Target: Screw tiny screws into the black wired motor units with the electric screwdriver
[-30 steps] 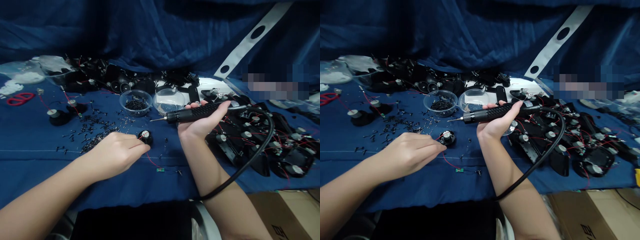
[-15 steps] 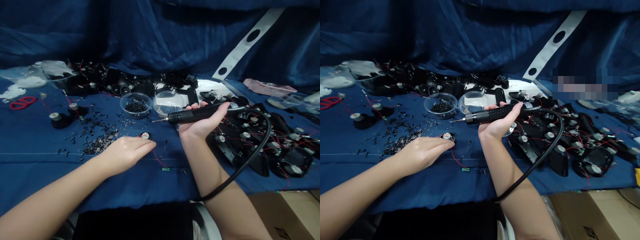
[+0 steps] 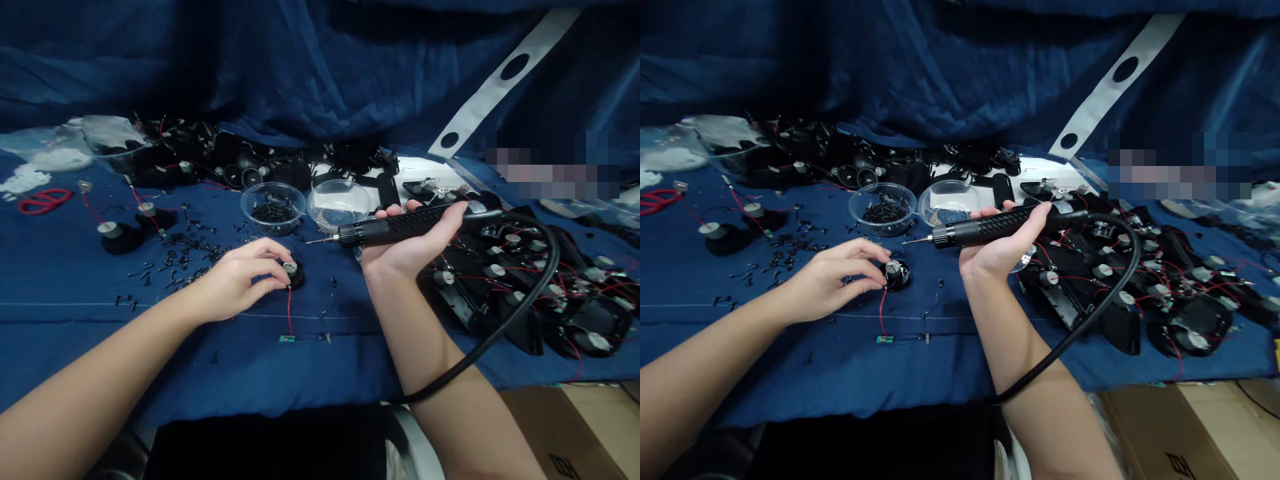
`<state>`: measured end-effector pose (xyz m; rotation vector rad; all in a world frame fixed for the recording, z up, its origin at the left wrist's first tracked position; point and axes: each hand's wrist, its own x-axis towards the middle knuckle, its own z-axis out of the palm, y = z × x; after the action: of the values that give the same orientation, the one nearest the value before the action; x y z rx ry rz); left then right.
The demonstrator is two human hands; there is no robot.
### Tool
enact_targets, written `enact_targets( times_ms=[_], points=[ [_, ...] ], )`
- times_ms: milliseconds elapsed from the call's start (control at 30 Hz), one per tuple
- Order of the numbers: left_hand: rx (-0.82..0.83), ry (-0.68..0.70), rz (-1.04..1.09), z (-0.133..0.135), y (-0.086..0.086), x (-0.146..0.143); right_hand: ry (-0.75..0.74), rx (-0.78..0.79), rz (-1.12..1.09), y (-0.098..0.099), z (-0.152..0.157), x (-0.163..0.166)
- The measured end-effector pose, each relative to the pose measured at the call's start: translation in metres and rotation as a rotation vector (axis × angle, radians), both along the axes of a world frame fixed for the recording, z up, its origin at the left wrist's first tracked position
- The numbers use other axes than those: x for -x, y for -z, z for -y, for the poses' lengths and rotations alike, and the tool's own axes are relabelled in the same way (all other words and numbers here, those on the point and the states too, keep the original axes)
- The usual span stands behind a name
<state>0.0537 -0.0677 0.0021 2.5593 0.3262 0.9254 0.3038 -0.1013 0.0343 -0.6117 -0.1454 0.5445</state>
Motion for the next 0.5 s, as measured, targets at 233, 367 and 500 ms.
enact_targets(
  times_ms=[233, 367, 500],
  points=[
    [-0.001, 0.014, -0.187, -0.007, -0.018, 0.016, 0.003, 0.033, 0.025, 0.000, 0.000, 0.001],
    [-0.025, -0.001, -0.209, -0.012, 0.002, 0.010, -0.012, 0.038, 0.032, 0.001, 0.000, 0.001],
    [-0.082, 0.006, -0.184, -0.021, 0.019, 0.003, -0.022, 0.046, 0.035, 0.002, -0.001, 0.002]
  ],
)
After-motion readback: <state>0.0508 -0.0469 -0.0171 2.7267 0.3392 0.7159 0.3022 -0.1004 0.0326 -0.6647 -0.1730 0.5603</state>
